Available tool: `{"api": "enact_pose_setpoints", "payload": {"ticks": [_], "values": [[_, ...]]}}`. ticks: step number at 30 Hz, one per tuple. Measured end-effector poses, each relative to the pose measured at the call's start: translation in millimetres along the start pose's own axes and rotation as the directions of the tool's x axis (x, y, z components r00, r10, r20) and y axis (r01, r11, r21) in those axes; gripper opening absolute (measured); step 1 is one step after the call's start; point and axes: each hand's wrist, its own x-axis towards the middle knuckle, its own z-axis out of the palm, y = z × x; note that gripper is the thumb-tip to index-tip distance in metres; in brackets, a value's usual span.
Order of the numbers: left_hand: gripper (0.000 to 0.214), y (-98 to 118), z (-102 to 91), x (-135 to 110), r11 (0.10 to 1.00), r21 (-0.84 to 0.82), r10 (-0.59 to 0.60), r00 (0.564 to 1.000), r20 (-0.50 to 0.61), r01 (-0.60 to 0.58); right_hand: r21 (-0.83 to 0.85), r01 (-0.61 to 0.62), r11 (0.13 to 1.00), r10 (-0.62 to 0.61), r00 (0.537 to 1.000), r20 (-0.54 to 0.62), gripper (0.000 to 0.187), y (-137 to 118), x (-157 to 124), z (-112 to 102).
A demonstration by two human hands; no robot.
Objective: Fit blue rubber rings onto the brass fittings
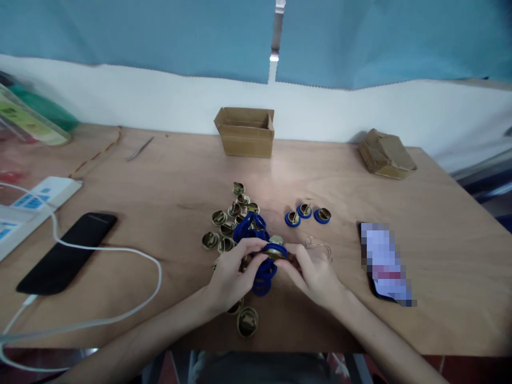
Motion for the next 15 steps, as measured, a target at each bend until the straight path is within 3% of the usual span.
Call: {"api": "enact_pose_setpoints", "payload": {"ticks": [6,12,15], "values": [[0.019,-5.5,1.7,-1.3,0.999,0.02,0.04,0.999,-0.02,-0.039,-0.063,-0.007,0.998,0.003,0.998,-0.058,0.025,-2.2,1.7,0.2],[0.021,-5.1,-3.0,1.4,0.996,0.031,0.09,0.996,-0.007,-0.089,0.04,-0.043,0.998,0.042,0.999,0.026,0.034,-2.7,1.7,1.6],[0.021,-5.3,-3.7,2.9,0.994,0.031,0.107,0.994,0.001,-0.107,-0.017,-0.002,1.0,0.003,0.999,0.037,0.035,-1.3,2.2,1.8]]}}
